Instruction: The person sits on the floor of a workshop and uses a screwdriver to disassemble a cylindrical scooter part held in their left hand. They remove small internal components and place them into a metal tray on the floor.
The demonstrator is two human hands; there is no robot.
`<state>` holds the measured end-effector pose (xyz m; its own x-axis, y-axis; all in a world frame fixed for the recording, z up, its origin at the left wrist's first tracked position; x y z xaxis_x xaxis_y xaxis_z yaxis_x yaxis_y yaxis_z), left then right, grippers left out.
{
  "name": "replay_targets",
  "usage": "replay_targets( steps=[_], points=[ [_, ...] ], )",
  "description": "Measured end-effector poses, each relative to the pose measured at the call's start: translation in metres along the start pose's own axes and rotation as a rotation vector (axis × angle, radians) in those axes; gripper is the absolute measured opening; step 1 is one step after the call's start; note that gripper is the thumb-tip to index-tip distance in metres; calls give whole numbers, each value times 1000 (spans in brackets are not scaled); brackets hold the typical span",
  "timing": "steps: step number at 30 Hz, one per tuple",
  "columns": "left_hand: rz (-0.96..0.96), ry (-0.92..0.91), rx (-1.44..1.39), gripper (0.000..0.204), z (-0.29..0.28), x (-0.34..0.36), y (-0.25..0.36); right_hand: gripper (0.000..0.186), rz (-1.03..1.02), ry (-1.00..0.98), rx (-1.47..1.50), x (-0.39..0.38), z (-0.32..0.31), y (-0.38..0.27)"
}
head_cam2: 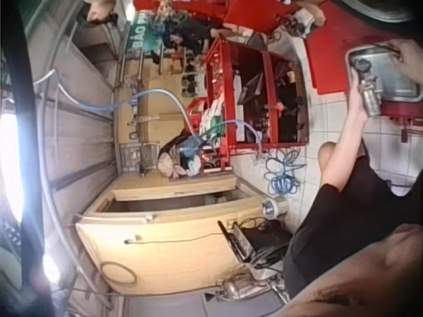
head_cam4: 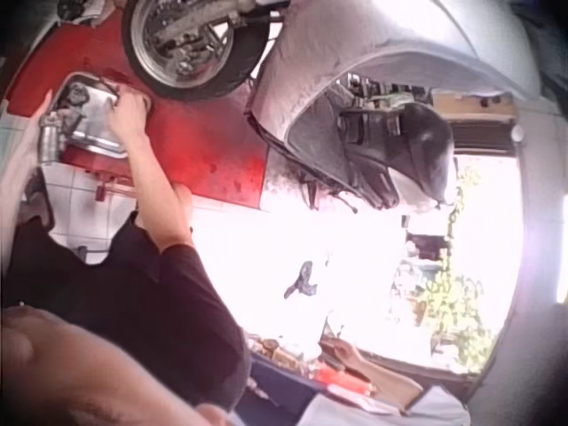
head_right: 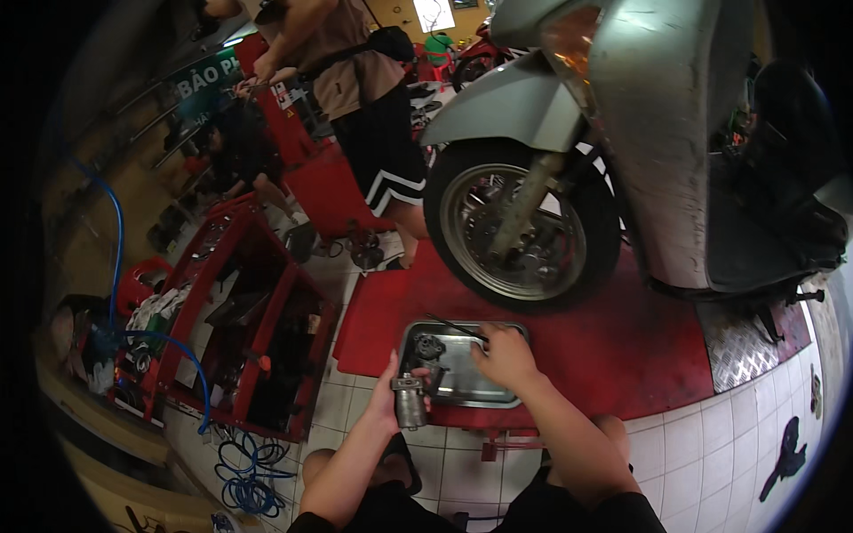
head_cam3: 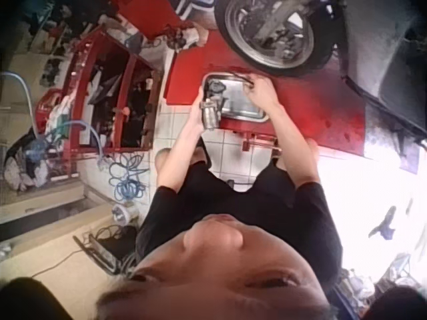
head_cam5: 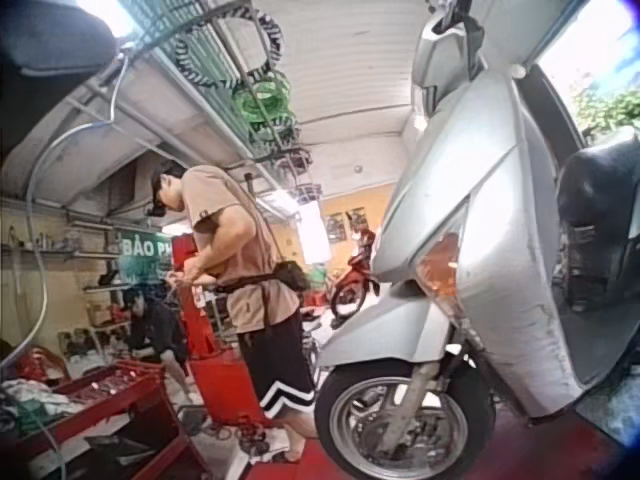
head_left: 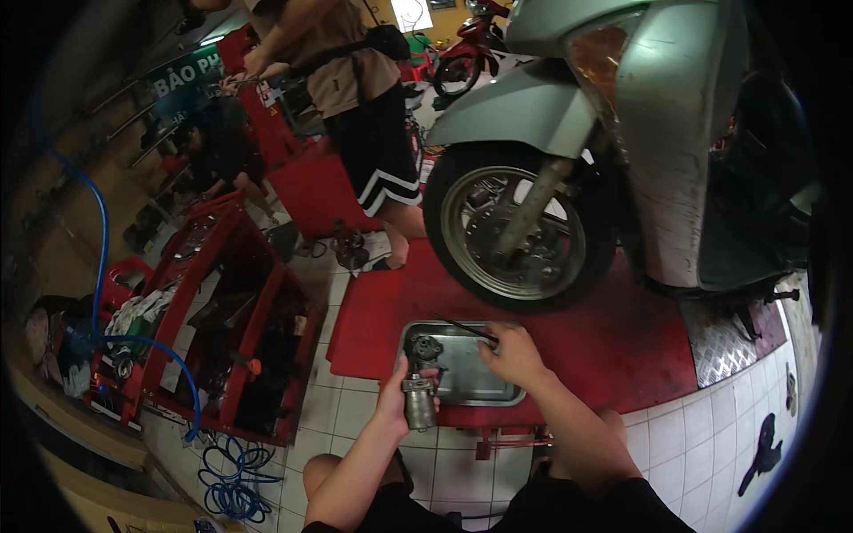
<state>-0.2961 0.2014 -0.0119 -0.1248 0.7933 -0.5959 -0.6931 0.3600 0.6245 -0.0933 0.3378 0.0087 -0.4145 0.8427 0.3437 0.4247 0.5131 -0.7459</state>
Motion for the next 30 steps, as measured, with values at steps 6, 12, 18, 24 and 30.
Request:
replay_targets(
  steps=[6,12,18,24,30],
  points=[
    [20,17,-58,70,-2,1,14,27,80,-47,39,12,7,-4],
    [15,30,-103,69,11,1,12,32,130,-91,102,20,13,-16],
    [10,33,-93,70,12,8,12,39,169,-77,277,24,23,-2],
    [13,73,-206,70,-6,7,16,38,330,-107,728,22,29,0],
    [-11,193,-125,74,-10,14,34,26,212,-208,179,18,34,6]
  ],
)
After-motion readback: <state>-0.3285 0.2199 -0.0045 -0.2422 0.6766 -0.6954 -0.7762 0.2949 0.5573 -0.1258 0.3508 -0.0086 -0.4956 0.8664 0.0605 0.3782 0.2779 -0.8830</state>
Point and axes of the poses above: each hand's wrist, its own x-axis towards the middle knuckle, its own z-axis out of the palm, y = z × x, the point moved 2 cm from there along x, towards the middle knuckle, and after that the axes turned 6 degrees about y, right-handed, at the moved point
